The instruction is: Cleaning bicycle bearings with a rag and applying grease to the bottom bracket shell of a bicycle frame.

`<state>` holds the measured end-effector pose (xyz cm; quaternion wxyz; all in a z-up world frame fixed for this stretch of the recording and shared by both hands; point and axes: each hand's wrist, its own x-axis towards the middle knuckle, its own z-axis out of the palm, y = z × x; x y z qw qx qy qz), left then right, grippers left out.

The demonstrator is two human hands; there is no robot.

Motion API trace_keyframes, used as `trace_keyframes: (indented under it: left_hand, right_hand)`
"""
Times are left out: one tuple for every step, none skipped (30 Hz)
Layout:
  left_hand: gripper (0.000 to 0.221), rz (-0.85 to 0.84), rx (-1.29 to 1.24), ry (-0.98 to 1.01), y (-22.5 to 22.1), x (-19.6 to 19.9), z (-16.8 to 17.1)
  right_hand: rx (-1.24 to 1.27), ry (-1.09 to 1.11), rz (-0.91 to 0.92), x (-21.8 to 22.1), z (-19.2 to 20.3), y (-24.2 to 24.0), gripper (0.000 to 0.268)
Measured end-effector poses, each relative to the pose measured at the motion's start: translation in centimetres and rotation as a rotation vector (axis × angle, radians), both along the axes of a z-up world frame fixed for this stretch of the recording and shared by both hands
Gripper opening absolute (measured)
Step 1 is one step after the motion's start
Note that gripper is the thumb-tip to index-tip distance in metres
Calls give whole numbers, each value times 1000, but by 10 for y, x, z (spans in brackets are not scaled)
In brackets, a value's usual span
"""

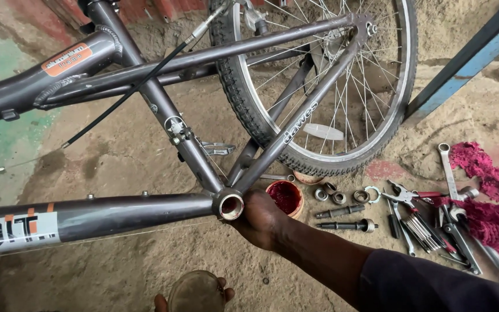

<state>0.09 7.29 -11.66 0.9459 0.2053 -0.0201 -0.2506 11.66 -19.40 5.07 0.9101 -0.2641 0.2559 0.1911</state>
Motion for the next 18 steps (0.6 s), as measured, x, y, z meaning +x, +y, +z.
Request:
trace_keyframes:
  left_hand:
    - [102, -2, 0, 2, -1, 0, 2]
    - [99, 32, 12, -15, -3, 0, 3]
    - [96, 66, 24, -31, -4, -1, 5]
    - [96, 64, 25, -29, -4, -2, 6]
    - [95, 60, 22, -22, -5, -3, 6]
    - [95, 55, 18, -16, -5, -3, 6]
    - [95, 53, 18, -14, -6, -3, 6]
    - [94, 48, 13, -5, -6, -4, 7]
    - [93, 43, 8, 4, -7, -4, 7]
    - [93, 42, 8, 5, -7, -5, 8]
    - [92, 39, 4, 14, -6, -5, 8]
    - [91, 35, 1, 22, -6, -5, 9]
    - [91, 36, 1, 21, -5, -5, 10]
    - [90, 34, -3, 29, -5, -5, 10]
    - [90, 31, -8, 36, -5, -5, 11]
    - [90, 31, -9, 35, -6, -4, 11]
    - [88, 27, -26, 29, -6, -4, 11]
    - [87, 22, -44, 22, -6, -4, 11]
  right_hand:
    - [0, 2, -2, 0, -1, 1, 33]
    - [3, -2, -2, 0, -1, 1, 32]
    - [6, -5, -2, 0, -2, 2, 31]
    - [7, -3, -4, -1, -2, 2, 31]
    - [8, -8, -4, -1, -3, 2, 31]
    - [10, -12, -4, -1, -3, 2, 31]
    - [10, -11, -6, -1, -4, 1, 31]
    - [12, -15, -6, -1, -4, 1, 30]
    - [14, -20, -5, -1, -4, 1, 30]
    - [15, -19, -6, -2, -2, 0, 30]
    - [4, -12, -13, -2, 0, 0, 29]
    - [-6, -5, -21, -3, 3, 0, 27]
    - [-5, -5, -20, -3, 1, -1, 27]
    - [-32, -4, 3, -4, -1, -1, 26]
    - [-60, -4, 25, -3, -3, -2, 25]
    - [-60, -5, 25, -4, -1, -2, 25]
    - [-70, -11, 27, -4, 0, -3, 27]
    - [-80, -18, 28, -5, 2, -3, 30]
